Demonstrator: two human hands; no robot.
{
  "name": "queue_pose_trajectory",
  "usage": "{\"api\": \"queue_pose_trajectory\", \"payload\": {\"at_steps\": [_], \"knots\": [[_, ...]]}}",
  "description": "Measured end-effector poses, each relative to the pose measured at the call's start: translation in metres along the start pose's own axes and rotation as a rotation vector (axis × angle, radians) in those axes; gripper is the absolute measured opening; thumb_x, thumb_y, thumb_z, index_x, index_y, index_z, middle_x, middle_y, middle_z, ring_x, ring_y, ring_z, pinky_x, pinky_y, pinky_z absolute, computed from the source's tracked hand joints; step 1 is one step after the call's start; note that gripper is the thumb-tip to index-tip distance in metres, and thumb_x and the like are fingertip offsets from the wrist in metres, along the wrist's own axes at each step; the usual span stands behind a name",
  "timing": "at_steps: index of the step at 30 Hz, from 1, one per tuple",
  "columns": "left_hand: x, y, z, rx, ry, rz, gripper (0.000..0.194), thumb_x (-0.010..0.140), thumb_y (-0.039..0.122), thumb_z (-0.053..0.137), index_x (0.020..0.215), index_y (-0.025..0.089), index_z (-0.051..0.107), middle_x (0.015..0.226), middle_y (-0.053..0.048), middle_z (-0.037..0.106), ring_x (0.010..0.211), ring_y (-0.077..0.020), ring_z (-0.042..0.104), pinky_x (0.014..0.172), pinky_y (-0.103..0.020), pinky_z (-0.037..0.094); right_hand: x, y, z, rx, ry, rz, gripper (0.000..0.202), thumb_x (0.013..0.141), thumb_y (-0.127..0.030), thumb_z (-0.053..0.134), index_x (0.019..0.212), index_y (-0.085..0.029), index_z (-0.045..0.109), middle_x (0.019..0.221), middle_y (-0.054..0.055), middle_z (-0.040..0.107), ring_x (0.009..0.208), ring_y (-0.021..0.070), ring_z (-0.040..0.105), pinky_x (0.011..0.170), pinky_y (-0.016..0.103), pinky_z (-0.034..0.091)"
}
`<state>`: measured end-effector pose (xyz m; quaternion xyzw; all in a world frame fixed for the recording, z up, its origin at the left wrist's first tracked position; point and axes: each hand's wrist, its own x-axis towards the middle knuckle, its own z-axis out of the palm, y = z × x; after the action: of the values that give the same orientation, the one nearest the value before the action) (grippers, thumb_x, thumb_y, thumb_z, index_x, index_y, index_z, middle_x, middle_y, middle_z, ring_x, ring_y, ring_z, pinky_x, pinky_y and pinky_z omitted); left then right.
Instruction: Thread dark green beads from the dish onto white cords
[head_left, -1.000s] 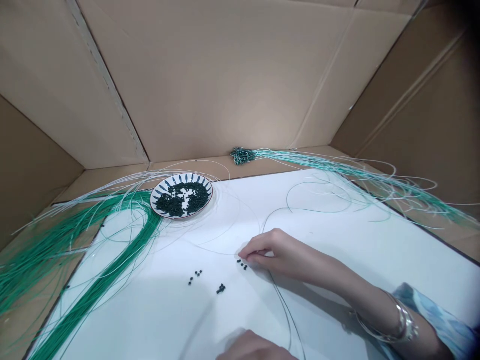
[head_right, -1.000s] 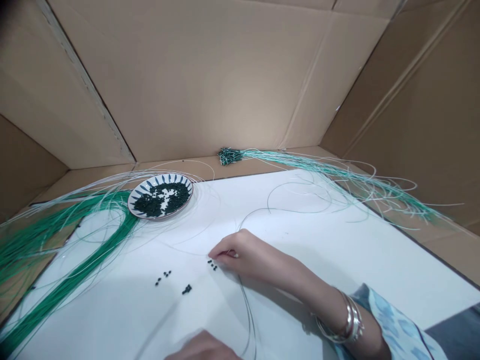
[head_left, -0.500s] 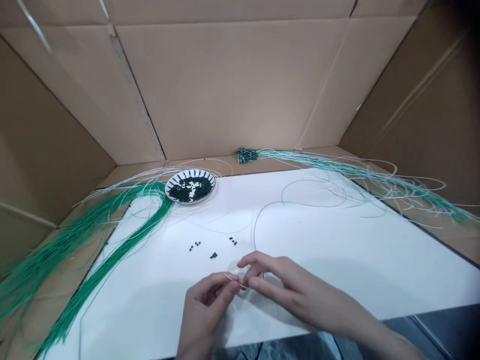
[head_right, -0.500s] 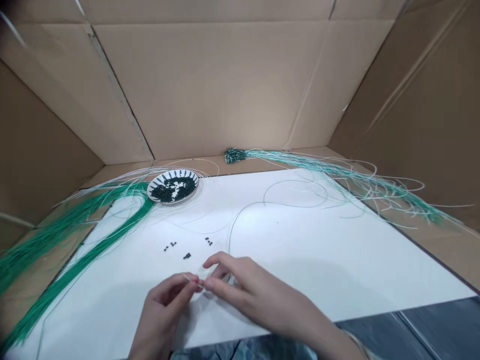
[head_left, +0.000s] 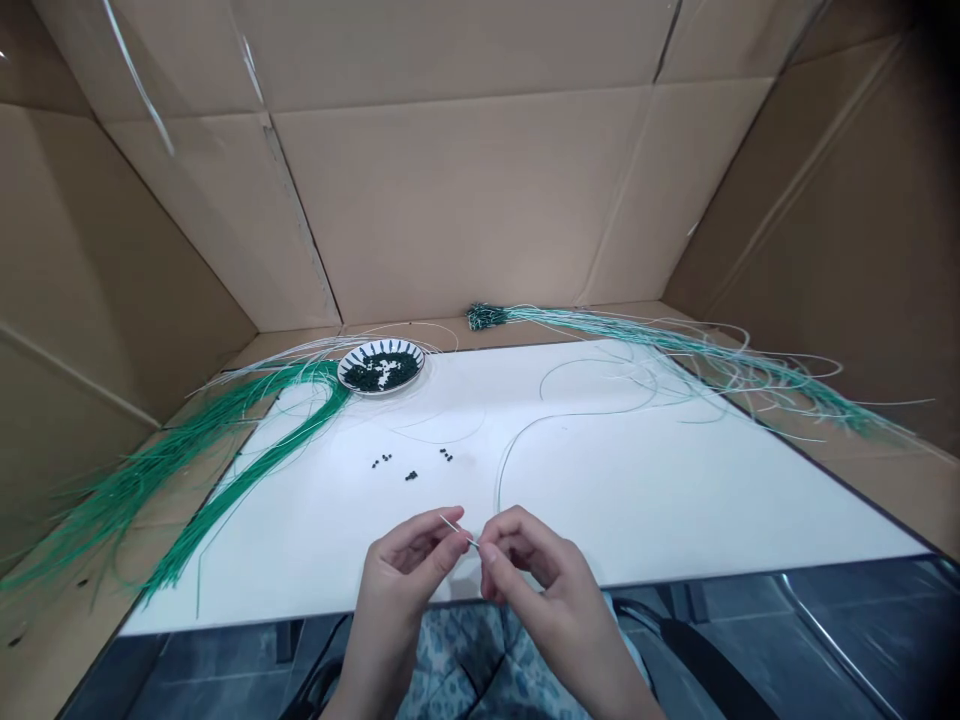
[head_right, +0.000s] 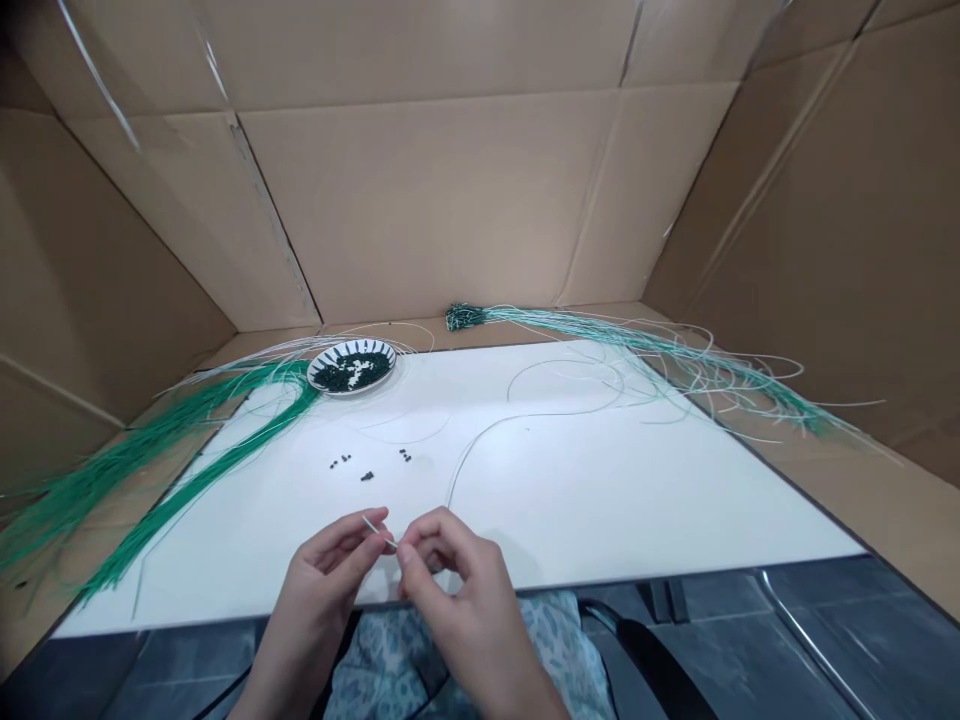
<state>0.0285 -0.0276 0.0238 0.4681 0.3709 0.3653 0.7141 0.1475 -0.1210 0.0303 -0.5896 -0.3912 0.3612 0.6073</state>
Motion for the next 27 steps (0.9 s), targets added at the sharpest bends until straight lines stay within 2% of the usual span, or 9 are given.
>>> {"api": "queue_pose_trajectory", "payload": {"at_steps": [4, 9, 13, 16, 19, 23, 27], "knots": [[-0.01, 0.01, 0.005, -0.007, 0.01, 0.061, 0.036, 0.055, 0.045, 0.099, 0.081, 0.022, 0.088, 0.065, 0.0, 0.078, 0.066, -0.0126, 0.069, 0.067, -0.017, 0.055, -0.009, -0.003, 0.004, 0.064, 0.035, -0.005, 0.041, 0.094, -0.059, 0.062, 0.082, -0.02, 0.061, 0.063, 0.0, 0.063, 0.06, 0.0161, 0.059, 0.06, 0.027, 0.045], [-0.018, 0.016, 0.008, 0.002, 0.014, 0.102, 0.03, 0.054, 0.04, 0.1, 0.072, 0.021, 0.085, 0.064, -0.001, 0.078, 0.066, -0.0151, 0.071, 0.065, -0.018, 0.055, -0.019, -0.002, 0.008, 0.14, 0.096, 0.023, 0.05, 0.087, -0.069, 0.068, 0.079, -0.019, 0.064, 0.059, -0.001, 0.062, 0.057, 0.0154, 0.057, 0.06, 0.027, 0.043], [-0.022, 0.015, 0.01, 0.029, -0.014, 0.165, 0.026, 0.061, 0.028, 0.096, 0.081, 0.021, 0.083, 0.067, 0.0, 0.077, 0.071, -0.0165, 0.072, 0.072, -0.021, 0.057, -0.023, 0.001, 0.013, 0.2, 0.109, 0.044, 0.05, 0.085, -0.069, 0.071, 0.08, -0.019, 0.064, 0.062, -0.001, 0.062, 0.058, 0.0149, 0.057, 0.06, 0.026, 0.045], [-0.027, 0.015, 0.012, 0.0, -0.053, 0.242, 0.033, 0.066, 0.021, 0.092, 0.097, 0.022, 0.081, 0.066, 0.003, 0.075, 0.069, -0.0145, 0.071, 0.077, -0.021, 0.057, -0.025, 0.002, 0.016, 0.248, 0.09, 0.042, 0.048, 0.083, -0.068, 0.074, 0.086, -0.02, 0.067, 0.071, -0.001, 0.063, 0.058, 0.0132, 0.056, 0.059, 0.026, 0.047], [-0.034, 0.016, 0.013, -0.027, -0.058, 0.289, 0.034, 0.068, 0.019, 0.091, 0.1, 0.022, 0.079, 0.066, 0.005, 0.074, 0.067, -0.0125, 0.069, 0.075, -0.02, 0.055, -0.027, 0.001, 0.015, 0.276, 0.065, 0.001, 0.044, 0.083, -0.061, 0.078, 0.079, -0.019, 0.067, 0.067, -0.003, 0.057, 0.055, 0.0108, 0.048, 0.054, 0.023, 0.043], [-0.043, 0.019, 0.013, -0.072, -0.081, 0.222, 0.039, 0.065, 0.028, 0.095, 0.099, 0.02, 0.076, 0.065, 0.004, 0.073, 0.066, -0.0127, 0.068, 0.068, -0.02, 0.054, -0.029, 0.001, 0.011, 0.291, 0.029, -0.072, 0.044, 0.083, -0.059, 0.079, 0.073, -0.019, 0.063, 0.063, -0.004, 0.051, 0.054, 0.0098, 0.039, 0.053, 0.023, 0.036], [-0.045, 0.021, 0.013, -0.101, -0.098, 0.174, 0.046, 0.062, 0.034, 0.098, 0.099, 0.02, 0.075, 0.065, 0.004, 0.073, 0.065, -0.0109, 0.066, 0.068, -0.018, 0.052, -0.031, 0.001, 0.009, 0.296, 0.031, -0.103, 0.045, 0.083, -0.059, 0.077, 0.071, -0.02, 0.058, 0.065, -0.005, 0.047, 0.056, 0.0111, 0.036, 0.055, 0.025, 0.034]]}}
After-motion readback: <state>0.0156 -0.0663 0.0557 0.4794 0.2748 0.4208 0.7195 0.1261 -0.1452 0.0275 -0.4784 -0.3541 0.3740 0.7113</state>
